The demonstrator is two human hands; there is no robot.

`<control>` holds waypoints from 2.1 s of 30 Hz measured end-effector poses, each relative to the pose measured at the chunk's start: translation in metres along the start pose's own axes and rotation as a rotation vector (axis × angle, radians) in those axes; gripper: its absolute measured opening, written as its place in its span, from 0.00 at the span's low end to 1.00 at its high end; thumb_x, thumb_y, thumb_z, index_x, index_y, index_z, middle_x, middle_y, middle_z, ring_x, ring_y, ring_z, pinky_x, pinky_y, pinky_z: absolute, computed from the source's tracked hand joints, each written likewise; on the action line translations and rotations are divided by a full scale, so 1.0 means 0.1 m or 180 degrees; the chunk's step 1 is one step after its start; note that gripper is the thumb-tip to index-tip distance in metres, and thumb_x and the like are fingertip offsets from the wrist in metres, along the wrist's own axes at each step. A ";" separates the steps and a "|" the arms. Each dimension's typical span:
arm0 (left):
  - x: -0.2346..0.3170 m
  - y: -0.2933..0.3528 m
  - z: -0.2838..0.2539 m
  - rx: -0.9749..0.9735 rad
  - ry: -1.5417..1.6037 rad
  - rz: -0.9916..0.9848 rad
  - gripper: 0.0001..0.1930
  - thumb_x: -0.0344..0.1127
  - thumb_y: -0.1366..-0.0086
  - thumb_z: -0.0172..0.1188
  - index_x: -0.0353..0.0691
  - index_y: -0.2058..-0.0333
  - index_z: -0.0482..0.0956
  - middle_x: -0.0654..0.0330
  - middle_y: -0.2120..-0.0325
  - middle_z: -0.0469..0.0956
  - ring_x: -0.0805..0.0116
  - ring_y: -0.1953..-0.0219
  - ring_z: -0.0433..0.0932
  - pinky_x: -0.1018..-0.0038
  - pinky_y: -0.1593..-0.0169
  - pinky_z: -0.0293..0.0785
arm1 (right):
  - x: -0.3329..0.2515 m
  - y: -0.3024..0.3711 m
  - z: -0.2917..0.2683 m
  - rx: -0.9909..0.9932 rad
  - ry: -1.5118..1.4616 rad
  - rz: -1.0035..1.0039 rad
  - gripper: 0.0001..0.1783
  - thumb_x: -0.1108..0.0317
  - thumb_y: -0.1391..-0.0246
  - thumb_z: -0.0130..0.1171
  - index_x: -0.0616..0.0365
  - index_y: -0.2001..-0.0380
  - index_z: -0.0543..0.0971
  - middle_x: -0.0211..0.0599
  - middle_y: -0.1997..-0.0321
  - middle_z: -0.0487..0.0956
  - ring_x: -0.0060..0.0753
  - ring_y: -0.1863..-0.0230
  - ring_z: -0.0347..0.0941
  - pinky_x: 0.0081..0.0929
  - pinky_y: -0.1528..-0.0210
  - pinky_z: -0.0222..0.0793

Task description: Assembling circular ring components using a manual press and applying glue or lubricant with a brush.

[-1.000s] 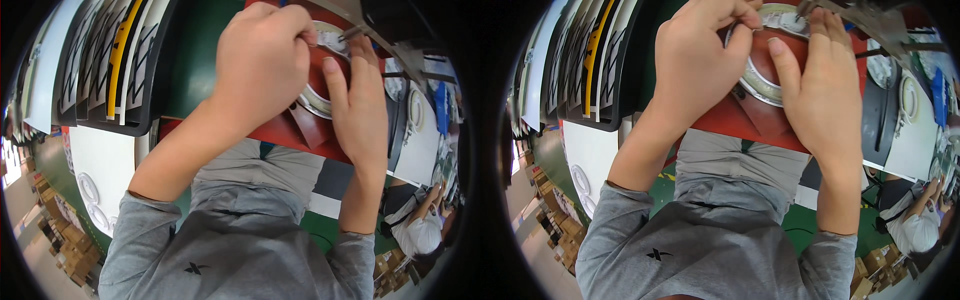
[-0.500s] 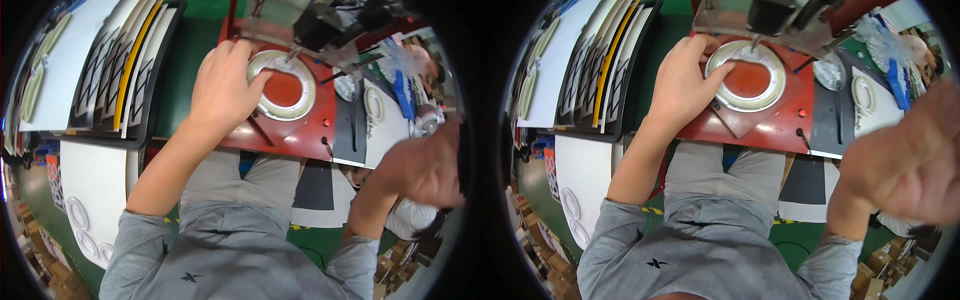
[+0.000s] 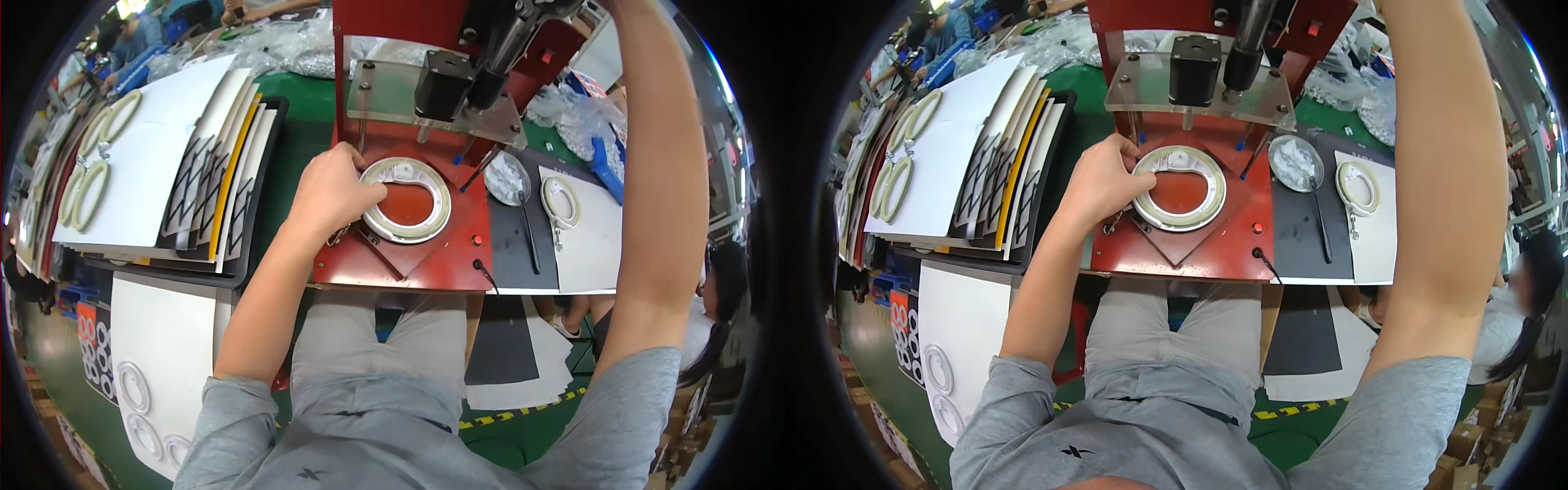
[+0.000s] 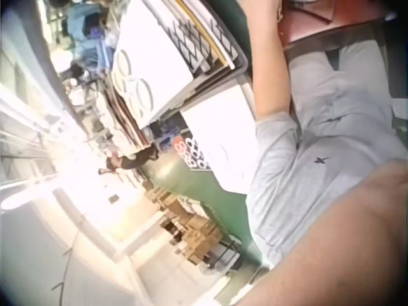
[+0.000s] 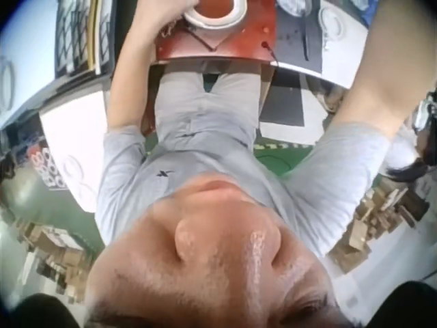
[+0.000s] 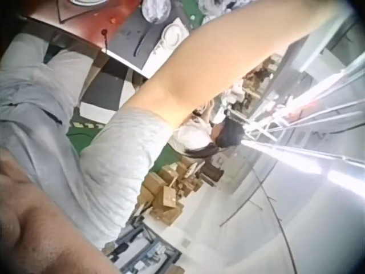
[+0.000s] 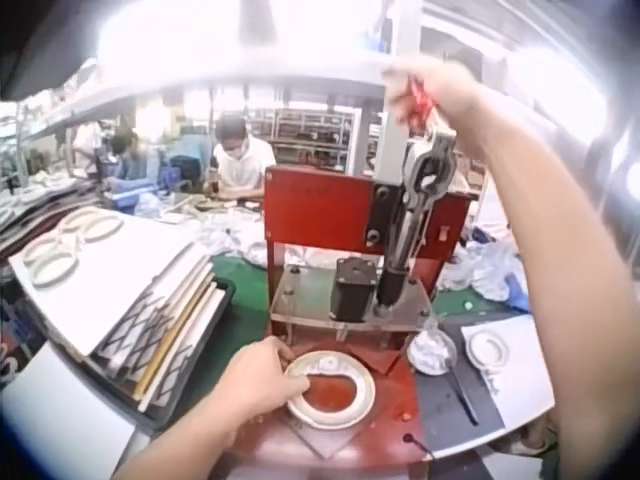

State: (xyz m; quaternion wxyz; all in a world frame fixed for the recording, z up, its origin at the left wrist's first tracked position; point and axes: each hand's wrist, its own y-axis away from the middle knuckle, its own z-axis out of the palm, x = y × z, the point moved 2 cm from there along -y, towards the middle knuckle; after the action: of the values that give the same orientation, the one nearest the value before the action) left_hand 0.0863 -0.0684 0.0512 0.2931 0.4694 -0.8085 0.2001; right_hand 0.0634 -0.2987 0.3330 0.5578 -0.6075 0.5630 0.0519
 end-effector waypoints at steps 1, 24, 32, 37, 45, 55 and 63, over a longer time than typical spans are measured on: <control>-0.03 -0.01 0.02 -0.0048 0.0113 0.0076 0.24 0.37 0.51 0.70 0.25 0.57 0.83 0.40 0.62 0.86 0.52 0.57 0.86 0.64 0.50 0.81 | -0.04 0.04 -0.01 -0.0162 0.0236 0.0474 0.13 0.57 0.31 0.56 0.56 0.62 0.80 0.31 0.75 0.80 0.25 0.74 0.77 0.24 0.70 0.73; -0.17 1.20 0.19 -0.0621 0.4226 0.0410 0.15 0.29 0.30 0.67 0.32 0.50 0.75 0.60 0.57 0.82 0.77 0.56 0.80 0.78 0.55 0.78 | 0.41 3.67 0.62 -0.1244 0.0176 0.1121 0.11 0.74 0.44 0.69 0.64 0.58 0.83 0.41 0.65 0.84 0.36 0.65 0.82 0.27 0.61 0.76; -0.23 1.22 0.36 -0.0428 0.4326 0.0320 0.12 0.35 0.30 0.67 0.33 0.54 0.79 0.56 0.59 0.85 0.81 0.70 0.77 0.83 0.70 0.72 | 0.50 3.87 1.10 -0.0577 0.0072 0.1142 0.15 0.67 0.37 0.67 0.65 0.54 0.78 0.44 0.57 0.81 0.42 0.57 0.78 0.32 0.52 0.72; -0.25 1.25 0.41 -0.0414 0.4422 0.0231 0.13 0.36 0.29 0.67 0.33 0.54 0.79 0.55 0.59 0.85 0.81 0.70 0.77 0.83 0.70 0.73 | 0.57 3.99 1.15 0.0008 -0.0278 0.1466 0.17 0.68 0.39 0.69 0.63 0.52 0.76 0.36 0.59 0.81 0.27 0.60 0.75 0.27 0.57 0.69; -0.30 1.25 0.43 -0.0502 0.4507 0.0198 0.14 0.39 0.28 0.66 0.33 0.54 0.79 0.54 0.58 0.85 0.82 0.71 0.76 0.84 0.70 0.73 | 0.53 3.90 1.07 -0.0331 -0.0081 0.1135 0.10 0.77 0.44 0.71 0.63 0.61 0.81 0.31 0.71 0.80 0.18 0.74 0.71 0.19 0.69 0.65; -0.39 1.24 0.40 -0.0846 0.4532 -0.0055 0.13 0.42 0.24 0.60 0.37 0.54 0.79 0.60 0.63 0.85 0.85 0.74 0.74 0.86 0.73 0.68 | 0.59 3.76 0.73 0.0018 0.0664 0.0184 0.09 0.79 0.47 0.70 0.64 0.62 0.83 0.38 0.66 0.81 0.29 0.69 0.74 0.23 0.69 0.68; -0.43 1.14 0.34 -0.1460 0.4368 -0.0200 0.18 0.42 0.21 0.52 0.34 0.44 0.78 0.62 0.66 0.85 0.86 0.74 0.73 0.86 0.74 0.61 | 0.89 3.41 0.70 -0.0298 -0.0048 0.1532 0.17 0.69 0.40 0.69 0.65 0.50 0.81 0.31 0.63 0.75 0.18 0.73 0.66 0.18 0.71 0.60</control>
State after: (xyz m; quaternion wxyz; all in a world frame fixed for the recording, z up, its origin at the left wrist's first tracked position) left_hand -0.0066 -0.0066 -0.0080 0.8313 0.1877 -0.4501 0.2666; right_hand -0.1177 -0.2155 0.0343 0.5048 -0.4807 0.6844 0.2139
